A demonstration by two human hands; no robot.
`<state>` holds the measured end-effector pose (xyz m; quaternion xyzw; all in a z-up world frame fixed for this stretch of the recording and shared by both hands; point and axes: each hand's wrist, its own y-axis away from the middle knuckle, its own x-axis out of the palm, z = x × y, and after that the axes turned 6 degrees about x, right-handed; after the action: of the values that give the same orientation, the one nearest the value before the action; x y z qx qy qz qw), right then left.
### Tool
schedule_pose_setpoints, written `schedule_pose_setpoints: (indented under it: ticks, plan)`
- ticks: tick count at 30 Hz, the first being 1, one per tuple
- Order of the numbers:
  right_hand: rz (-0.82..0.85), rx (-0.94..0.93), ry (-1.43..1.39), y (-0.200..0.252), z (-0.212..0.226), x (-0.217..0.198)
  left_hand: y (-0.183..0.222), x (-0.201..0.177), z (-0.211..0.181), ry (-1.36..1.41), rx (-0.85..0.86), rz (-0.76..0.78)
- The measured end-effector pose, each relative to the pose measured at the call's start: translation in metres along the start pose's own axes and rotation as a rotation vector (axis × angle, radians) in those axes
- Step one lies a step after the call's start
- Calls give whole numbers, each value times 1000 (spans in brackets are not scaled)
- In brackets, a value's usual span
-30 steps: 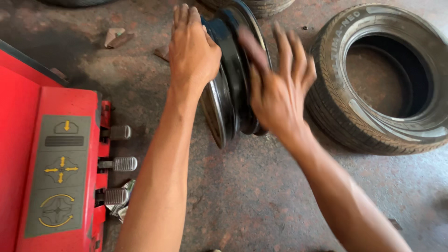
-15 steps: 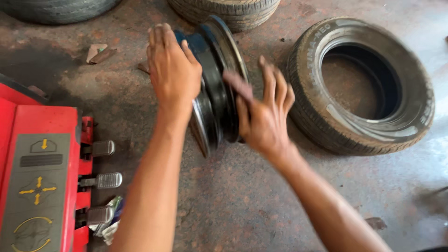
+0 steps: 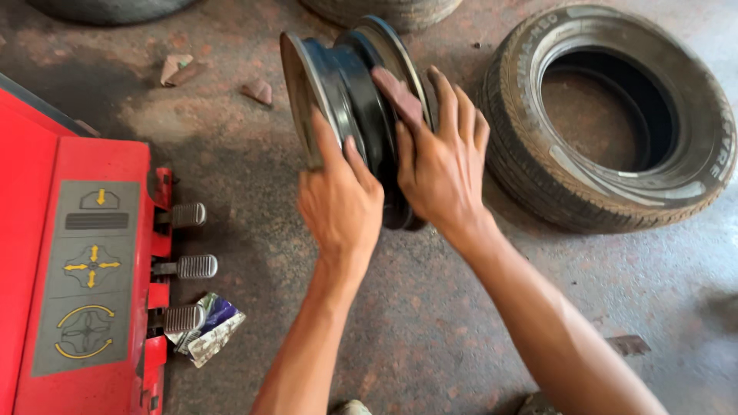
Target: The person sands the inner surfaces of a metal wheel rim using a piece of sandpaper and then wipes the sanded areas.
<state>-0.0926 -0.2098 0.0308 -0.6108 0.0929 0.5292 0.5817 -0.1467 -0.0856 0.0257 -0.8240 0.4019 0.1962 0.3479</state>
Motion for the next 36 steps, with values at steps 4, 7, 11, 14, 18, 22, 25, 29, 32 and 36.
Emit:
schedule_pose_setpoints:
  ticks: [4, 7, 11, 14, 18, 22, 25, 29, 32, 36]
  plan:
    - [23, 22, 56, 18, 15, -16, -41, -19, -6, -53, -270, 236]
    - [80, -3, 112, 4, 19, -21, -65, -10, 13, -231, -90, 121]
    - [143, 33, 140, 27, 37, -52, -82, 4, 28, -319, 48, 71]
    - [156, 33, 124, 19, 39, -49, -81, -1, 31, -176, -110, 206]
    - [180, -20, 110, -29, 27, -24, -84, -3, 28, -173, -112, 211]
    - [154, 76, 152, 19, 40, -43, -105, -2, 26, -337, -66, 237]
    - [169, 71, 107, 27, 29, -42, -111, 2, 23, -271, -154, 324]
    - [155, 69, 41, 14, 23, -25, -76, 3, 28, -279, 197, 32]
    - [128, 77, 90, 33, 23, -33, -59, 12, 30, -227, 268, -28]
    - [150, 0, 105, -15, 12, -14, -67, 13, 29, -256, 292, -27]
